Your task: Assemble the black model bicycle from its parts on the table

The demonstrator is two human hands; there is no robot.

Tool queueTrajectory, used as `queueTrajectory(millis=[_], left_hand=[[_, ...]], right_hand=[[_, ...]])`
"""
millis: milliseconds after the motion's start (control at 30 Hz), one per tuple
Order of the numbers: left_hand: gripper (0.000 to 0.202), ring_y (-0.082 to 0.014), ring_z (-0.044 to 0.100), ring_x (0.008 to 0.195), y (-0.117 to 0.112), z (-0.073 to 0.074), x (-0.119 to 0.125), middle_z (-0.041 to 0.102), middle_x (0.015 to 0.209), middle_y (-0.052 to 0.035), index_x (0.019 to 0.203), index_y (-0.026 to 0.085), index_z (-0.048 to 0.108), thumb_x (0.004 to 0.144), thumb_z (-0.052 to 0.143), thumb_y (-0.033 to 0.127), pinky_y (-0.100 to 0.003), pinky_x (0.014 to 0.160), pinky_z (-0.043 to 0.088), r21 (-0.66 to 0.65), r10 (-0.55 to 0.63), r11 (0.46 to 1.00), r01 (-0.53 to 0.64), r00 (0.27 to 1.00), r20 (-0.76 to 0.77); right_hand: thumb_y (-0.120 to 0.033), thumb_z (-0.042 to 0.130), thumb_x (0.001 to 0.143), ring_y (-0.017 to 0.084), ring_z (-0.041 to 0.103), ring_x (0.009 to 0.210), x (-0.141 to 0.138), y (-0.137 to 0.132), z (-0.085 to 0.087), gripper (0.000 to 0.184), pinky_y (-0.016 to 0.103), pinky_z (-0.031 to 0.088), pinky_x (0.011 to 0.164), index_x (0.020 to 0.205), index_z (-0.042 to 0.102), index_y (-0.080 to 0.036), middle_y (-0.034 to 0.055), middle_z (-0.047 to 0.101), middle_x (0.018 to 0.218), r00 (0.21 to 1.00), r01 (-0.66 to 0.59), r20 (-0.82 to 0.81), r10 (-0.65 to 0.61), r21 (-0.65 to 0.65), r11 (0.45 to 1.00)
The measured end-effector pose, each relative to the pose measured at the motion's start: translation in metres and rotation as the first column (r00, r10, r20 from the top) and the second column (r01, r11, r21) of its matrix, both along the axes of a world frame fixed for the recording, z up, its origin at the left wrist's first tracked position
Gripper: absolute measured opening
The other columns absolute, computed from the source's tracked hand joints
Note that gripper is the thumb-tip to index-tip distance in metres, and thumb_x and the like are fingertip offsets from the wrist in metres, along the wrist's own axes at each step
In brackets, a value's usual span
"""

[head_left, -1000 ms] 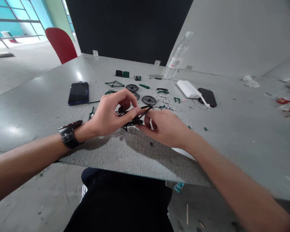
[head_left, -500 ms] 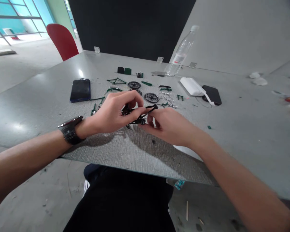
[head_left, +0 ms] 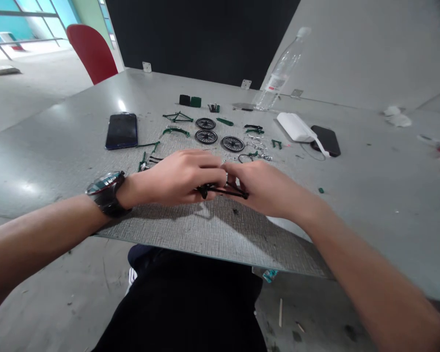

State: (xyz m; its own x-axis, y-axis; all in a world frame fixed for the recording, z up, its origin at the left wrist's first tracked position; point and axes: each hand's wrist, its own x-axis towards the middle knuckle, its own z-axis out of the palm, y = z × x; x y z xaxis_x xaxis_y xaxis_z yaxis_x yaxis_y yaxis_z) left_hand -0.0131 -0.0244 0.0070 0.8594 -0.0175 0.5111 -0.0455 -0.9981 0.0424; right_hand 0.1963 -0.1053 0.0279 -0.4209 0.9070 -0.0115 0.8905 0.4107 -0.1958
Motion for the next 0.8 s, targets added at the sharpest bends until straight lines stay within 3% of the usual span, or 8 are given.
queueTrajectory(millis=[100,200,300,467,600,700,800], left_hand=[[0.014,-0.0206,0.057,0.077,0.001,-0.003,0.001,0.062,0.086,-0.0070,0.100,0.019,0.064,0.100,0.051,0.026,-0.033,0.068,0.046,0.065,-0.018,0.998,0.017,1.000,0.013],[0.019,-0.0192,0.053,0.073,0.000,-0.002,0.000,0.059,0.084,-0.0069,0.096,0.019,0.064,0.102,0.049,0.030,-0.032,0.066,0.046,0.035,0.028,0.999,-0.030,0.997,0.067],[0.023,-0.0192,0.051,0.076,0.000,0.000,0.000,0.055,0.085,-0.0072,0.088,0.019,0.062,0.102,0.049,0.033,-0.033,0.069,0.048,-0.006,0.044,0.999,-0.043,0.991,0.128],[0.018,-0.0205,0.053,0.082,-0.002,0.000,0.001,0.055,0.093,-0.0090,0.094,0.020,0.059,0.101,0.050,0.033,-0.036,0.075,0.050,-0.046,0.005,0.999,0.003,0.985,0.172],[0.023,-0.0199,0.052,0.081,-0.004,0.001,0.000,0.054,0.095,-0.0097,0.091,0.020,0.058,0.102,0.046,0.037,-0.035,0.073,0.051,-0.095,-0.004,0.995,0.020,0.988,0.156],[0.021,-0.0188,0.052,0.081,-0.005,0.002,0.000,0.054,0.095,-0.0100,0.092,0.019,0.058,0.102,0.048,0.035,-0.034,0.073,0.051,-0.134,-0.037,0.989,0.060,0.985,0.167],[0.016,-0.0177,0.053,0.080,-0.005,0.002,-0.001,0.054,0.095,-0.0092,0.098,0.018,0.058,0.102,0.051,0.032,-0.033,0.074,0.052,-0.177,-0.034,0.982,0.067,0.982,0.186]], right_hand=[[-0.028,0.061,0.090,0.017,0.057,0.067,0.001,0.001,-0.001,0.018,0.027,0.031,0.056,0.107,0.058,-0.023,0.0012,0.066,0.082,1.000,-0.012,-0.008,0.012,-0.005,1.000],[-0.030,0.059,0.091,0.018,0.059,0.069,0.000,0.001,-0.001,0.015,0.027,0.033,0.057,0.105,0.059,-0.024,0.0009,0.067,0.082,0.999,-0.001,-0.050,0.001,0.017,1.000],[-0.032,0.057,0.093,0.019,0.061,0.070,0.001,0.001,-0.002,0.024,0.027,0.036,0.058,0.116,0.056,-0.025,0.0006,0.069,0.084,0.993,0.029,-0.115,-0.019,0.082,0.996],[-0.019,0.056,0.092,0.022,0.066,0.091,0.006,0.003,-0.007,0.035,0.031,0.047,0.072,0.126,0.054,-0.027,0.0045,0.070,0.112,0.980,-0.020,-0.188,0.063,0.221,0.975],[-0.015,0.055,0.089,0.022,0.067,0.094,0.006,0.003,-0.010,0.045,0.032,0.049,0.071,0.132,0.052,-0.025,0.0079,0.066,0.128,0.975,-0.024,-0.205,0.090,0.305,0.952],[-0.016,0.053,0.089,0.023,0.069,0.095,0.005,0.002,-0.011,0.041,0.031,0.049,0.071,0.129,0.056,-0.023,0.0070,0.070,0.121,0.979,-0.031,-0.177,0.106,0.381,0.924],[-0.022,0.050,0.093,0.020,0.069,0.076,0.004,0.001,-0.010,0.034,0.030,0.045,0.062,0.125,0.060,-0.023,0.0038,0.076,0.098,0.985,-0.016,-0.152,0.078,0.372,0.928]])
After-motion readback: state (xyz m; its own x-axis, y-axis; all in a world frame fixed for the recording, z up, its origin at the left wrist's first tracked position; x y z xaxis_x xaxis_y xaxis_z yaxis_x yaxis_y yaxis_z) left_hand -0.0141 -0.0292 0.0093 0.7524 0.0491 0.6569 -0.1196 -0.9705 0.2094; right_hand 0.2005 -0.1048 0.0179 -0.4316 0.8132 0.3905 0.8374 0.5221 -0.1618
